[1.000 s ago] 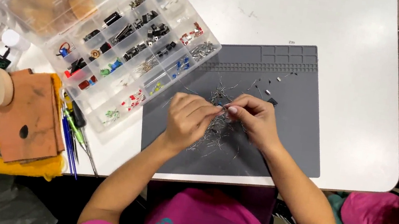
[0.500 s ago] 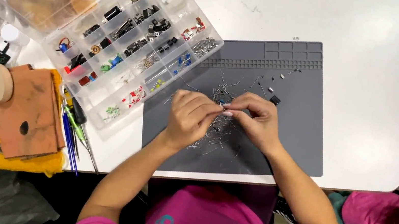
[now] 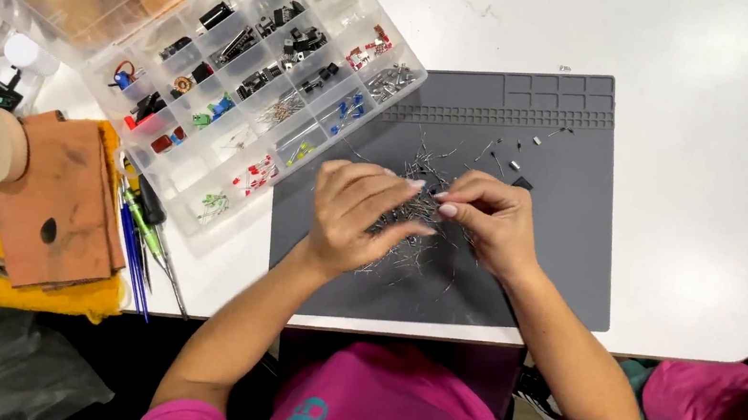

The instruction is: The person sorts small electronic components, primarily resistors, from a pile on a gray mat. They pick up individual components, briefly inspect them, and place them into compartments of a clear plastic organizer box. The process is repetitive and continues throughout the clip.

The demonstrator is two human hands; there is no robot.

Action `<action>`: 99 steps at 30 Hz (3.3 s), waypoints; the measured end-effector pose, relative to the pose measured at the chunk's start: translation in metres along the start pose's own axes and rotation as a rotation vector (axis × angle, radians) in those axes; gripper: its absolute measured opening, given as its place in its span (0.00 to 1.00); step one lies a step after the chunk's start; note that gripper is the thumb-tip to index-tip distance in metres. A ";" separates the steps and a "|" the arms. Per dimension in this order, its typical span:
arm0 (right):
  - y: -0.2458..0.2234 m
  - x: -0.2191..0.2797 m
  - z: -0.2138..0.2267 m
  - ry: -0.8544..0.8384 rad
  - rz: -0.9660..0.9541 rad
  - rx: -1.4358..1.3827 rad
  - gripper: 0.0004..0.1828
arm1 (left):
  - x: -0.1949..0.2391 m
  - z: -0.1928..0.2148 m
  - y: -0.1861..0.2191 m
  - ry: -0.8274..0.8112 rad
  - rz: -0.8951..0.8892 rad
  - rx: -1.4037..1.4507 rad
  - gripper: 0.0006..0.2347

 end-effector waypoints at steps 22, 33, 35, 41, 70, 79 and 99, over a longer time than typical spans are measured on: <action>-0.009 0.005 -0.023 -0.103 0.058 0.097 0.05 | 0.013 0.005 0.001 0.093 -0.012 -0.054 0.02; 0.000 -0.004 0.033 0.112 0.025 0.052 0.03 | 0.001 0.109 -0.076 0.146 0.114 -0.261 0.03; -0.002 -0.003 0.027 0.127 0.010 0.043 0.03 | 0.015 0.138 -0.102 0.118 0.244 -0.379 0.03; -0.006 -0.004 0.020 0.165 -0.037 0.020 0.05 | 0.055 0.149 -0.140 -0.125 0.562 -0.742 0.06; -0.035 -0.012 -0.024 -0.017 0.164 0.752 0.09 | 0.062 -0.049 -0.072 -0.658 0.426 -0.331 0.06; -0.035 -0.012 -0.032 -0.043 0.131 0.751 0.07 | 0.061 -0.047 -0.064 -0.704 0.390 -0.278 0.16; -0.022 -0.007 -0.037 -0.173 -0.022 0.364 0.04 | 0.053 -0.031 -0.055 -0.383 0.548 0.196 0.04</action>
Point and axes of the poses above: each hand's wrist, its own x-axis away from the middle knuckle, its own z-axis out of the back of the hand, y = z × x, the point moved 9 cm from there along -x, towards the middle knuckle, and after that the axes turned 7 degrees about -x, right-handed, at the moved point
